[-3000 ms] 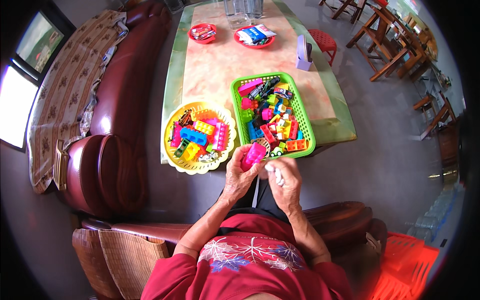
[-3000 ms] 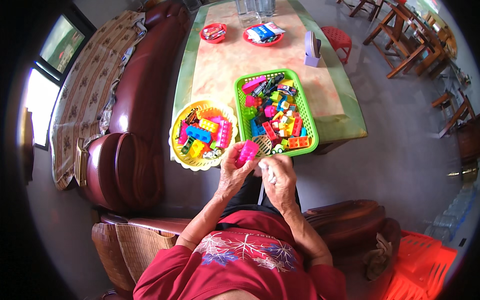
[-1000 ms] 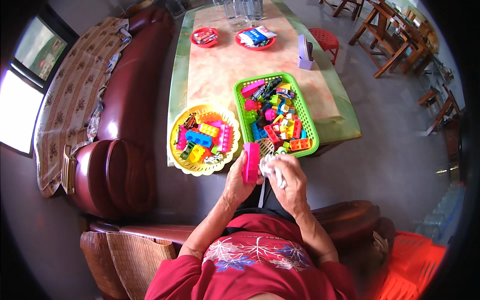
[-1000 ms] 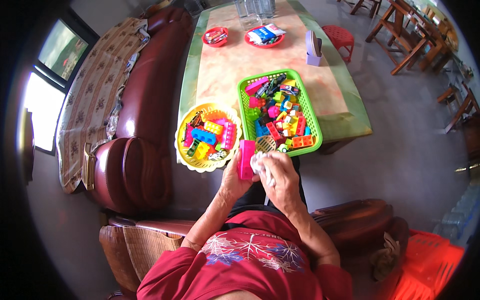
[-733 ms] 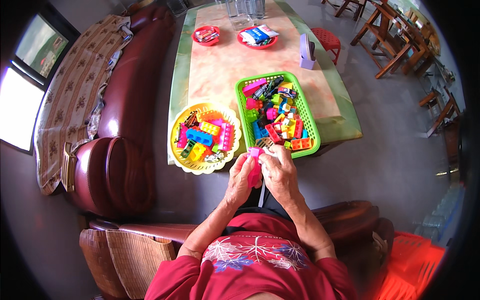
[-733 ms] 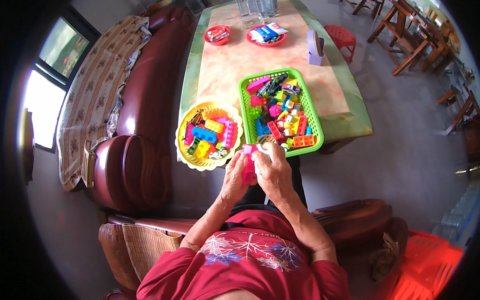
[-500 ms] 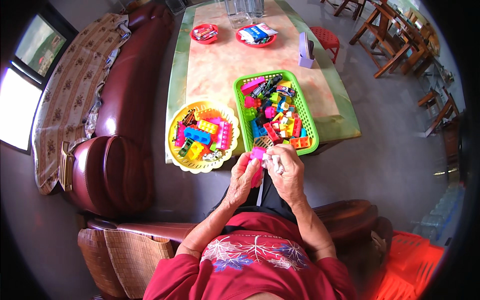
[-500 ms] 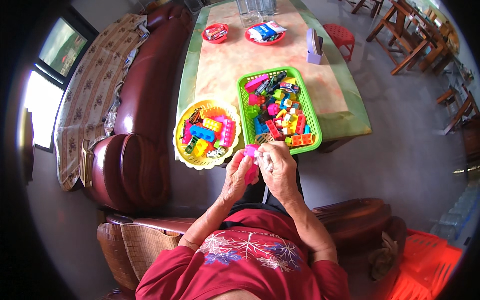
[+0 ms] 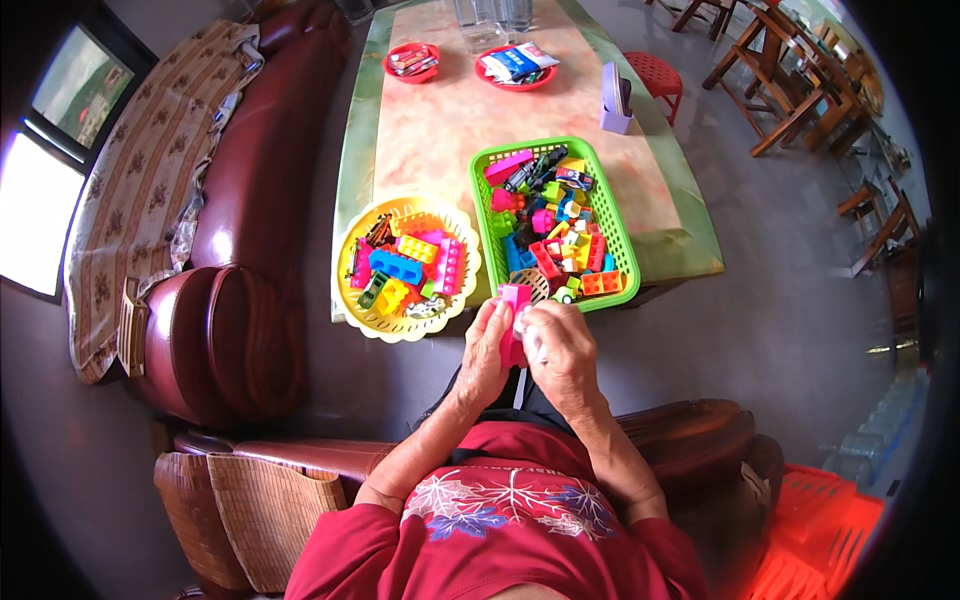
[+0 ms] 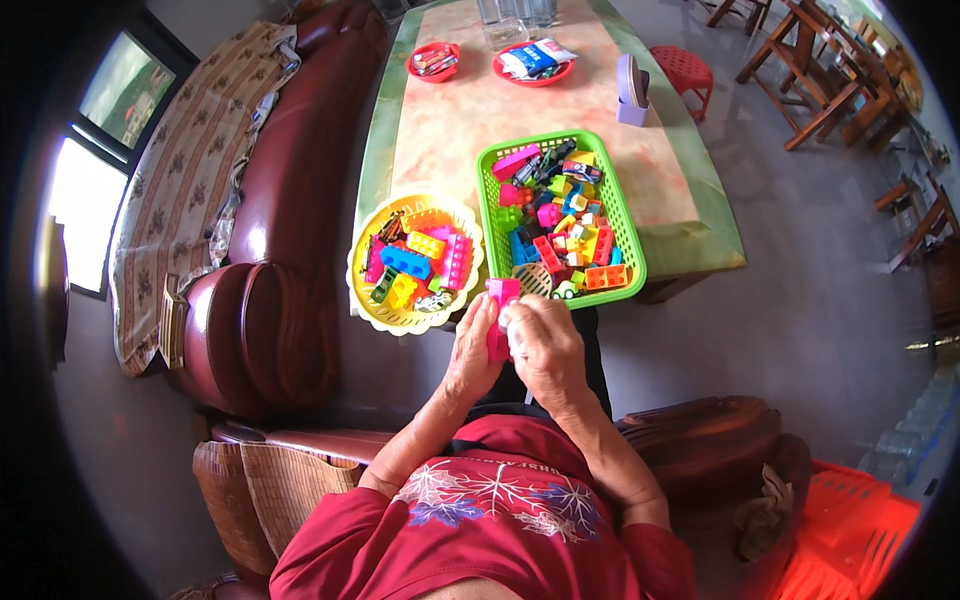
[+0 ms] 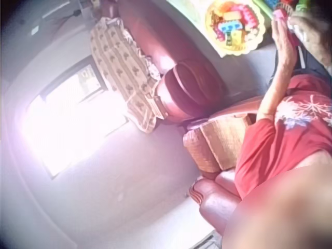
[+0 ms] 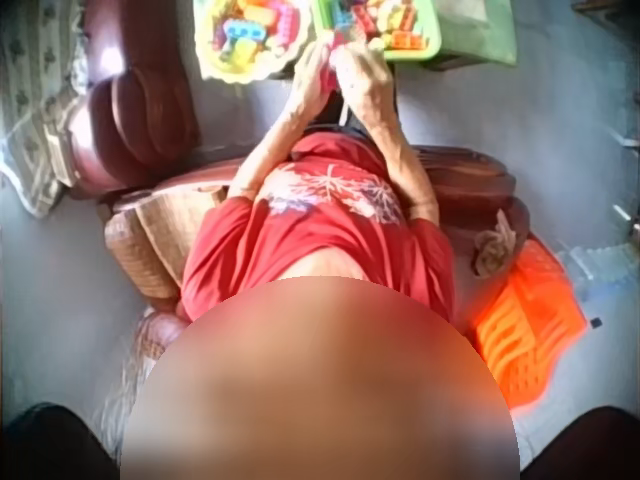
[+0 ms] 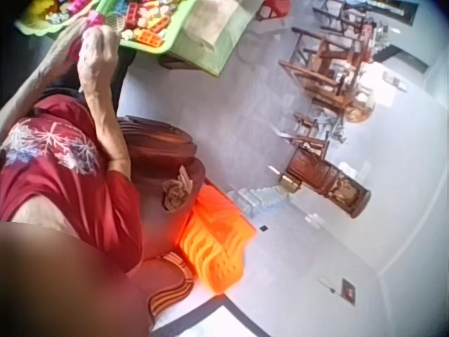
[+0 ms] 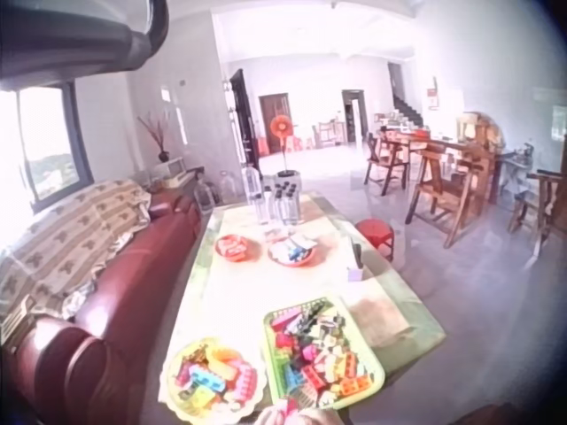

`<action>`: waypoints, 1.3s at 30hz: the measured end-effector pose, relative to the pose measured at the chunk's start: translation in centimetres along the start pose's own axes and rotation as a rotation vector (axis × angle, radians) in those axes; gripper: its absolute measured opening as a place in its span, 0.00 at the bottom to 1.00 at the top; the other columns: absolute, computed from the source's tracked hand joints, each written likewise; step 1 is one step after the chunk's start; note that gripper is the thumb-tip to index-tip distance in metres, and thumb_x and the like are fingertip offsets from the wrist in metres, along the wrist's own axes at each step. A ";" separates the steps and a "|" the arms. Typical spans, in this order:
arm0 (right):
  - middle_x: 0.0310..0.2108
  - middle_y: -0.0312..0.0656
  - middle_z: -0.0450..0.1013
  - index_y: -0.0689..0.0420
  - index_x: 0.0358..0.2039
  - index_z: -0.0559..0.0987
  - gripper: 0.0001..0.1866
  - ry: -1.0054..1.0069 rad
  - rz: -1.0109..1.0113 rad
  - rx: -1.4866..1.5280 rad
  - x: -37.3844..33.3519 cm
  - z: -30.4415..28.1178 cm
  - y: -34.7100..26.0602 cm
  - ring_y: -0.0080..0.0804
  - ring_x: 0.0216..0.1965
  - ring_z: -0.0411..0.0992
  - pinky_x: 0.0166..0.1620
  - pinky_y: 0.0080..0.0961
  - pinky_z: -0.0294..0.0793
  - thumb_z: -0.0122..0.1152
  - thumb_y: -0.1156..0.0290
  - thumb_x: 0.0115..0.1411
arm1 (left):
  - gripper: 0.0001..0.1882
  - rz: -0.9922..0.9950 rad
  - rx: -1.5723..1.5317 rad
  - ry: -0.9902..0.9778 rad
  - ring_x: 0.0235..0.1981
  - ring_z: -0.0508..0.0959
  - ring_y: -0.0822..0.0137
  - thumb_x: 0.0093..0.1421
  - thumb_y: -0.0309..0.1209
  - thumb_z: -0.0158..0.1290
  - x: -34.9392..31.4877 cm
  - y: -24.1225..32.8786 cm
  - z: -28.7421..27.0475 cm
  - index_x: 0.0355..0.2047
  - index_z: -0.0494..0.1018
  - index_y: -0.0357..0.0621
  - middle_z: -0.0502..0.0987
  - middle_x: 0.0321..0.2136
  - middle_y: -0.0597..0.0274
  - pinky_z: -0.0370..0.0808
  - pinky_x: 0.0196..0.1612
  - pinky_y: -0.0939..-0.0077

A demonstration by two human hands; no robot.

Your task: The person sits and wipes colorful plastic building blocks with a white cloth. They pick up individual blocks from a green basket, wipe them thoroughly, and place them into a yellow bowl. The process is repeated for multiple blocks of various colors.

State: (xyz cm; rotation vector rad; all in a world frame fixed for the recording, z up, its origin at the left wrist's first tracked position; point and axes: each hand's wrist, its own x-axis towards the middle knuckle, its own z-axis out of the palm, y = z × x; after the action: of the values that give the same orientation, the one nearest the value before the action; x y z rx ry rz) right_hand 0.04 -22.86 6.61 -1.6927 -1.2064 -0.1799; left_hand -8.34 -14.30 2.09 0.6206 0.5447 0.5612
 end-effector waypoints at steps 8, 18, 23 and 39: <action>0.34 0.44 0.73 0.61 0.33 0.74 0.14 -0.037 0.329 0.389 -0.5 -0.1 0.2 0.34 0.34 0.74 0.36 0.25 0.74 0.63 0.87 0.46 | 0.14 -0.028 0.180 -0.160 0.31 0.74 0.76 0.66 0.38 0.47 -0.5 1.3 -0.3 0.49 0.66 0.48 0.73 0.34 0.68 0.73 0.31 0.81; 0.29 0.33 0.74 0.59 0.34 0.75 0.07 -0.276 0.688 0.825 -0.7 -1.5 1.3 0.13 0.27 0.70 0.29 0.13 0.70 0.62 0.80 0.54 | 0.13 0.043 0.231 0.002 0.23 0.68 0.80 0.66 0.40 0.47 -0.6 1.2 0.8 0.45 0.67 0.49 0.71 0.28 0.73 0.66 0.21 0.81; 0.33 0.45 0.71 0.59 0.35 0.76 0.14 -0.057 0.168 0.256 -1.0 -0.2 0.8 0.41 0.34 0.73 0.37 0.30 0.74 0.62 0.85 0.46 | 0.12 -0.102 -0.105 0.145 0.29 0.71 0.78 0.65 0.41 0.50 -0.4 1.7 2.2 0.44 0.67 0.50 0.71 0.31 0.71 0.70 0.29 0.79; 0.28 0.38 0.73 0.60 0.35 0.75 0.09 -0.226 0.439 0.596 -2.2 -0.6 -0.4 0.26 0.29 0.73 0.32 0.22 0.74 0.59 0.83 0.53 | 0.18 0.185 0.302 -0.021 0.37 0.69 0.79 0.67 0.34 0.46 -0.5 1.0 0.3 0.55 0.63 0.46 0.71 0.39 0.70 0.69 0.39 0.83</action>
State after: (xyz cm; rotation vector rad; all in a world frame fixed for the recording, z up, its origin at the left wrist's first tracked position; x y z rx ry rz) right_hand -1.14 -24.67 5.84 -1.4149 -0.8927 0.5981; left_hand -8.80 -14.02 3.14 0.9694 0.5604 0.6518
